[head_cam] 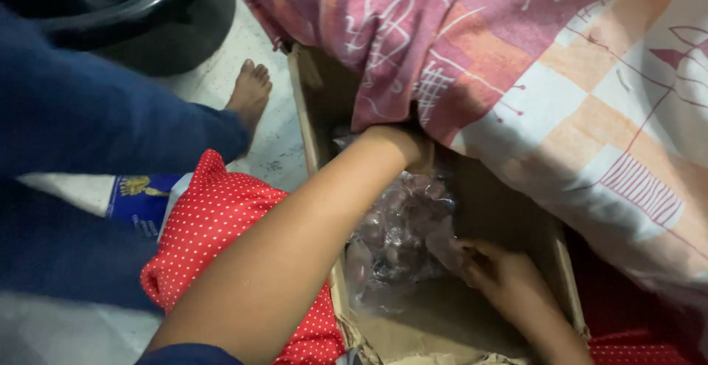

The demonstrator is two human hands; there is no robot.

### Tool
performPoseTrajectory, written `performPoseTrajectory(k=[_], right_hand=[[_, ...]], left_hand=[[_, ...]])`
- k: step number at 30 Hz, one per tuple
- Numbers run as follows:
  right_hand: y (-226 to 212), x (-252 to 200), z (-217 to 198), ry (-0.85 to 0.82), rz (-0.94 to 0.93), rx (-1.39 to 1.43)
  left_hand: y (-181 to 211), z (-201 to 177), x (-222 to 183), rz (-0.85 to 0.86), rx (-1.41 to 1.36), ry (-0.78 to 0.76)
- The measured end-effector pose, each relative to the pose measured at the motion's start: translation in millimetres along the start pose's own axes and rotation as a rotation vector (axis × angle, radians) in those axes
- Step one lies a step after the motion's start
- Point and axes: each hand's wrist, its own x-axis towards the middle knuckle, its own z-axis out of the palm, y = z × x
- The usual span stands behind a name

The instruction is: The recorder sorts small plastic bags containing colorful round objects from a box onto a cloth-covered work table.

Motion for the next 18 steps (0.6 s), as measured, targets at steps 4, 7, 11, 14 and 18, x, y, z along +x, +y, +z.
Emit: performPoseTrajectory(k=[4, 7, 11, 14, 18], right_hand=[[-1.0, -0.2, 7.1, 0.148, 0.033, -0.11], [-9.4, 1.7, 12.4, 0.133, 0.226, -0.181], [-57.0, 6.3, 33.4, 0.224, 0.092, -0.214], [-108.0, 5.0, 50.1, 0.136, 0.006, -0.06], [-151.5, -9.0, 70.4, -0.054, -0.049, 0.15]], left_hand=[[-18.3, -1.2, -25.4, -0.029, 0.014, -0.018], [-31.6, 3.6, -45.0, -0.051, 0.024, -0.049], [-54.7, 19.1, -71.9, -0.049, -0.006, -0.01], [-63.9, 23.5, -93.8, 0.019, -0.142, 0.132], [-70.5, 32.8, -108.4, 0.134, -0.336, 0.359]])
